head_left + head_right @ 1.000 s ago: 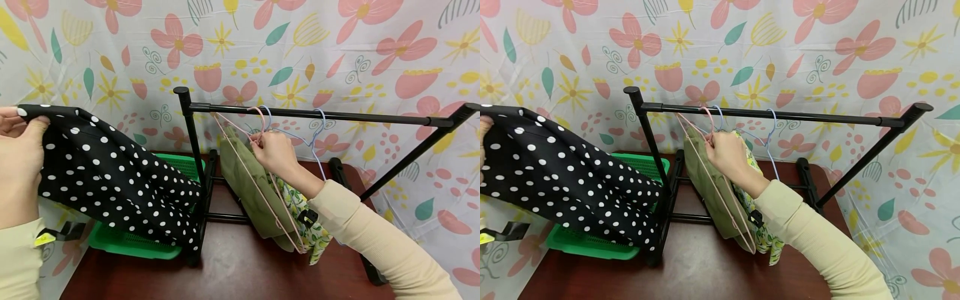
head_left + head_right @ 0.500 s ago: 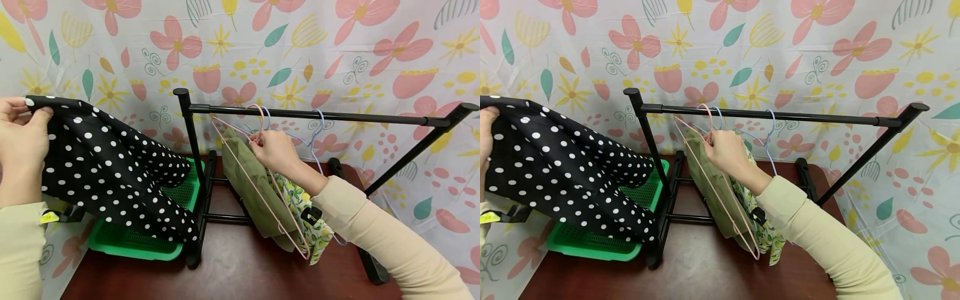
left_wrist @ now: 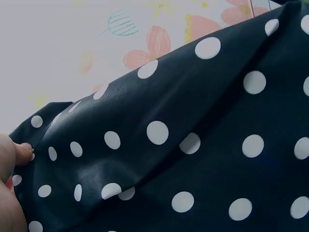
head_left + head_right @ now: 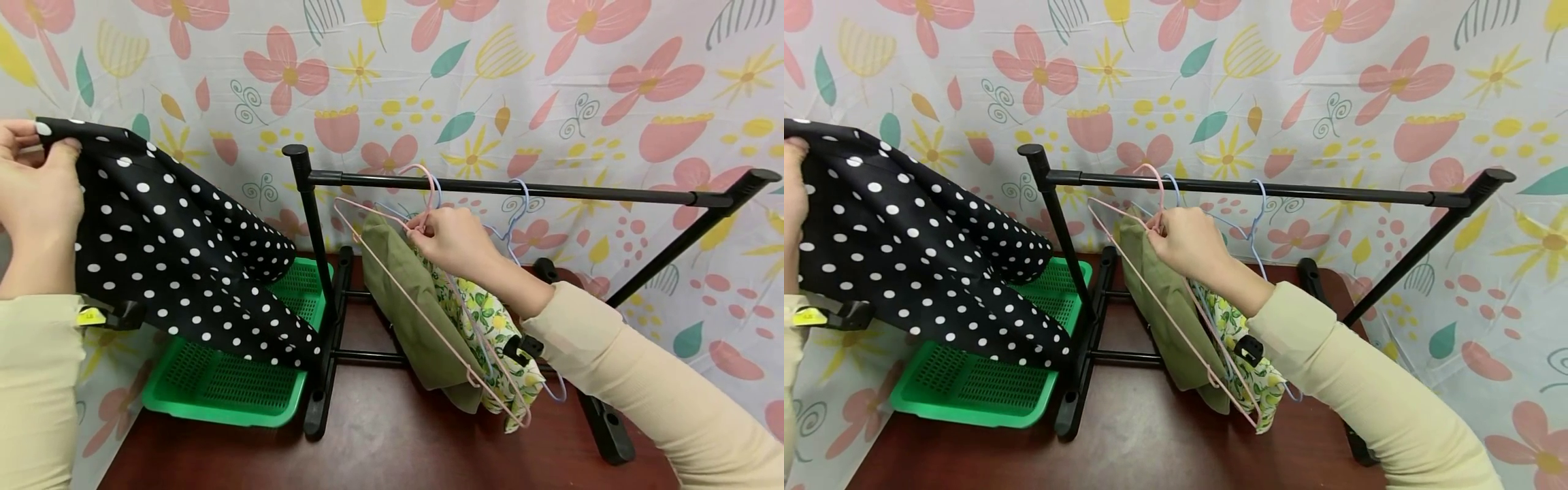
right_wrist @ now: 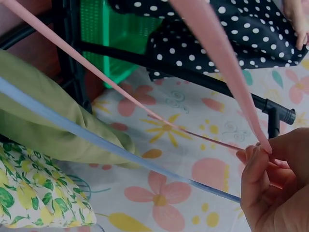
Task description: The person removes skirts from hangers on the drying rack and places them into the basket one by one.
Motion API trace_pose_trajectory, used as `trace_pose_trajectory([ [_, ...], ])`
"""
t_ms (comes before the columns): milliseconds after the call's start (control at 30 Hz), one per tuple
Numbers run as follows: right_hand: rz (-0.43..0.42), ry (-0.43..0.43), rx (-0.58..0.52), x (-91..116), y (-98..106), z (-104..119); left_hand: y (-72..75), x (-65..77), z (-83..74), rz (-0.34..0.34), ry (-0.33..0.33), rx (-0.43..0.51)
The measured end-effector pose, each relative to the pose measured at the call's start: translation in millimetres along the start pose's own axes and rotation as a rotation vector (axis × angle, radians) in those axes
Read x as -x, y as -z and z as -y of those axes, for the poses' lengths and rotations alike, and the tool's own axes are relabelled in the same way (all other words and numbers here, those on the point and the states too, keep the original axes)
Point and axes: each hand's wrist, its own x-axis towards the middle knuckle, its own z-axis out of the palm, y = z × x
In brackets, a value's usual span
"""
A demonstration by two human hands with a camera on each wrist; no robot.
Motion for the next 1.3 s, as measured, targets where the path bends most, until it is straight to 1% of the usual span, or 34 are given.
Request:
trace_pose_trajectory([
  [100, 0.011, 0.02, 0.003, 0, 3, 0, -3.0, -2.3, -1.5, -0.018, -0.007, -0.006],
  [233, 0.036, 0.043, 0.012, 1, 9, 0, -7.6, -3.0, -2.2, -0.062, -0.056, -0.058],
  [300, 0.06, 0.043, 0.002, 2, 11, 0, -10.8, -0.8, 1.5, -0.096, -0.139, -0.136],
  [400, 0.096, 0.057, -0.008, 3, 16, 1, -16.0, 4.8, 12.0, -0.157, -0.315, -0.256],
  [467, 0.114, 0.077, -0.012, 4, 19, 0, -19.8, 8.3, 20.1, -0.2, -0.422, -0.315],
  [533, 0.127, 0.094, -0.012, 4, 22, 0, -23.5, 10.5, 26.5, -0.23, -0.477, -0.339],
  [633, 0.142, 0.101, -0.015, 5, 25, -1, -28.2, 13.1, 33.4, -0.241, -0.521, -0.334],
  [733, 0.161, 0.088, -0.027, 6, 31, 0, -32.0, 17.5, 38.0, -0.235, -0.547, -0.321],
  [800, 0.17, 0.084, -0.032, 6, 34, 0, -33.3, 21.4, 41.4, -0.224, -0.581, -0.307],
  [867, 0.177, 0.09, -0.03, 5, 38, 0, -34.2, 26.2, 44.1, -0.215, -0.588, -0.308],
  [967, 0.173, 0.104, -0.014, 5, 42, -3, -33.5, 33.3, 49.5, -0.189, -0.63, -0.313],
  [1033, 0.175, 0.096, -0.012, 6, 44, -4, -31.7, 39.2, 52.5, -0.168, -0.646, -0.324],
  [1200, 0.173, 0.079, -0.002, 8, 49, -8, -23.0, 57.1, 59.6, -0.085, -0.723, -0.353],
  [1300, 0.147, 0.107, 0.032, 11, 52, -11, -18.7, 68.6, 63.2, -0.004, -0.768, -0.381],
])
